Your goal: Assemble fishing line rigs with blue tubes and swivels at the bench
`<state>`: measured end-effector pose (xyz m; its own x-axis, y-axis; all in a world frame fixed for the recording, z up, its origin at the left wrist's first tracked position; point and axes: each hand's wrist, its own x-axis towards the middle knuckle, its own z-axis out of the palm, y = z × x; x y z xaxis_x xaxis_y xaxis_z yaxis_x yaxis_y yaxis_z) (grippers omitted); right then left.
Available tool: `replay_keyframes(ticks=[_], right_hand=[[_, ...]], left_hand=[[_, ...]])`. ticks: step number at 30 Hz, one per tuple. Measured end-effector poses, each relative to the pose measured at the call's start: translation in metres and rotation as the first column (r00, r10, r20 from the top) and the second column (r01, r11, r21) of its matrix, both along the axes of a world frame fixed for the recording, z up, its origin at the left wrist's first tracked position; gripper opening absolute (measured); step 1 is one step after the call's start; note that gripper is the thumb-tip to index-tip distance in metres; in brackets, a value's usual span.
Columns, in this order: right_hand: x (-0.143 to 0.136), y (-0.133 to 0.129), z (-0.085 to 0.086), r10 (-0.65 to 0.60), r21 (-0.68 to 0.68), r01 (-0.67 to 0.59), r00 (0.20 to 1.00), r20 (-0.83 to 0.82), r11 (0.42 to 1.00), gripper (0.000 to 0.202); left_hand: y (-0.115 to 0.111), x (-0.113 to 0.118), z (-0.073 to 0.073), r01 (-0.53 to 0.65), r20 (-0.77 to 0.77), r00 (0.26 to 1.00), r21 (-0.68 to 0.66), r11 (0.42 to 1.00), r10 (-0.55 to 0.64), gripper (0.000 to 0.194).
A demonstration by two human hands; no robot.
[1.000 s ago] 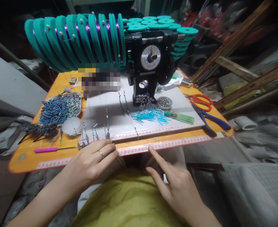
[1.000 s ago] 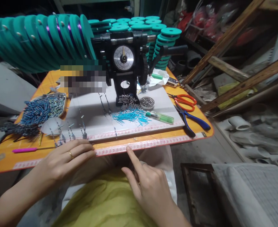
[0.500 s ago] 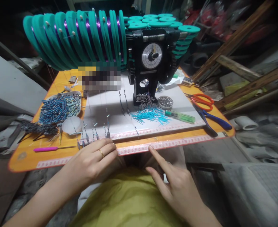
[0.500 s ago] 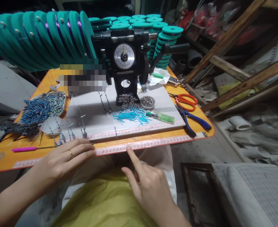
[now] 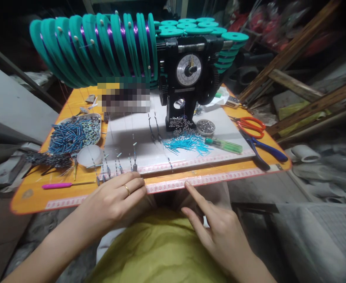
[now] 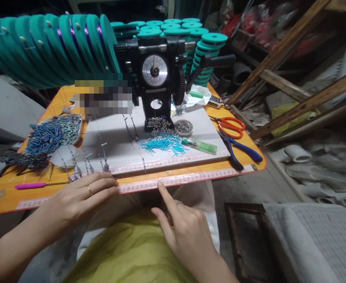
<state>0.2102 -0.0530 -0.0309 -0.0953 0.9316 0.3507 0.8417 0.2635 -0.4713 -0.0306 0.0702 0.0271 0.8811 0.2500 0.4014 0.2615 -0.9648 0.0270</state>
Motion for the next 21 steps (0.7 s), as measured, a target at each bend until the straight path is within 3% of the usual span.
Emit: replay_keyframes(ticks=[3, 6, 9, 12, 21], right_hand=[[0.0, 0.0, -0.001, -0.003, 0.0, 0.003, 1.0, -0.025, 1.0, 0.052], [-0.006, -0.002, 0.003, 0.024, 0.028, -0.019, 0.983, -0.183, 0.999, 0.058], [-0.018, 0.0, 0.015, 0.12, 0.203, -0.06, 0.948, -0.296, 0.977, 0.057], [-0.03, 0.009, 0.026, 0.199, 0.356, -0.104, 0.95, -0.242, 0.929, 0.053], [-0.044, 0.03, 0.026, 0.167, 0.341, -0.102, 0.972, -0.166, 0.934, 0.028]], left_hand=[[-0.001, 0.0, 0.001, -0.002, 0.011, 1.0, -0.005, 1.0, 0.002, 0.023], [-0.005, 0.0, -0.001, -0.023, 0.118, 0.992, -0.082, 0.996, 0.033, 0.02], [-0.013, 0.004, -0.006, -0.032, 0.247, 0.965, -0.208, 0.978, 0.084, 0.02], [-0.021, 0.012, -0.012, -0.021, 0.362, 0.923, -0.281, 0.959, 0.126, 0.025], [-0.037, 0.014, -0.029, -0.169, 0.489, 0.81, -0.335, 0.927, 0.325, 0.026]])
